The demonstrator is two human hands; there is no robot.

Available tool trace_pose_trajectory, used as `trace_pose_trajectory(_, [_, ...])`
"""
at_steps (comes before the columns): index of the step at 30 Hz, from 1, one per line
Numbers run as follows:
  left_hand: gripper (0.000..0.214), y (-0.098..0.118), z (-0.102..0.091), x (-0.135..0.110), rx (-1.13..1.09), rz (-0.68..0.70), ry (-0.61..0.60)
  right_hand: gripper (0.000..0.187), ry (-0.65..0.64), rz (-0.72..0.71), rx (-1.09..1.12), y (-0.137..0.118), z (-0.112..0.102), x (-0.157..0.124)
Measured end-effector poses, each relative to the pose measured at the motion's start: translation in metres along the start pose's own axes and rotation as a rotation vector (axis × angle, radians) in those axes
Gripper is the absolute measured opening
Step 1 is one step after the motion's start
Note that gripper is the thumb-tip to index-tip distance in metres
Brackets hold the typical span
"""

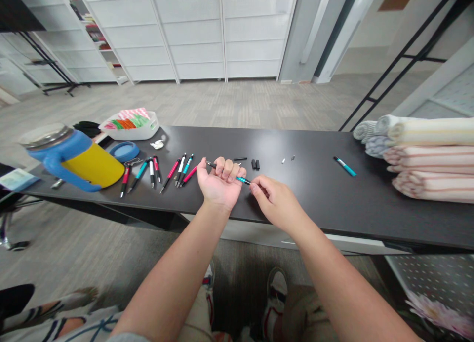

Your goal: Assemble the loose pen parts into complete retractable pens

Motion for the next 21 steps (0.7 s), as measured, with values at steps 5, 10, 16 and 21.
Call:
trace_pose_trajectory(5, [0.052, 0.0003, 0.0009, 0.0001, -0.014, 0.004, -0.016, 0.015, 0.003, 0.055, 0.053, 0.0049, 0.0006, -0.0005])
trace_pose_trajectory(10, [0.053, 0.0001, -0.0006, 0.0002, -0.013, -0.001, -0.003, 0.014, 0.009, 0.035, 0.062, 0.0031, -0.0001, -0.0017])
trace_pose_trajectory(16, [0.054, 0.0006, -0.0013, 0.0000, -0.008, -0.002, 0.007, 0.016, 0.008, 0.030, 0.059, 0.0006, -0.0019, -0.0010])
trace_pose_trajectory(21, [0.055, 0.0013, -0.0025, -0.0004, 0.051, 0.000, 0.035, 0.024, -0.015, 0.010, 0.061, -0.0005, -0.0002, 0.0001])
Point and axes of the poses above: each hand's wrist, its own x-axis towards the middle knuckle, its own z-axis out of the palm, y = z × x, the point moved 8 cm from there along x, towards the middle knuckle, and after that the axes turned 13 degrees about x, right-handed, at the moved point
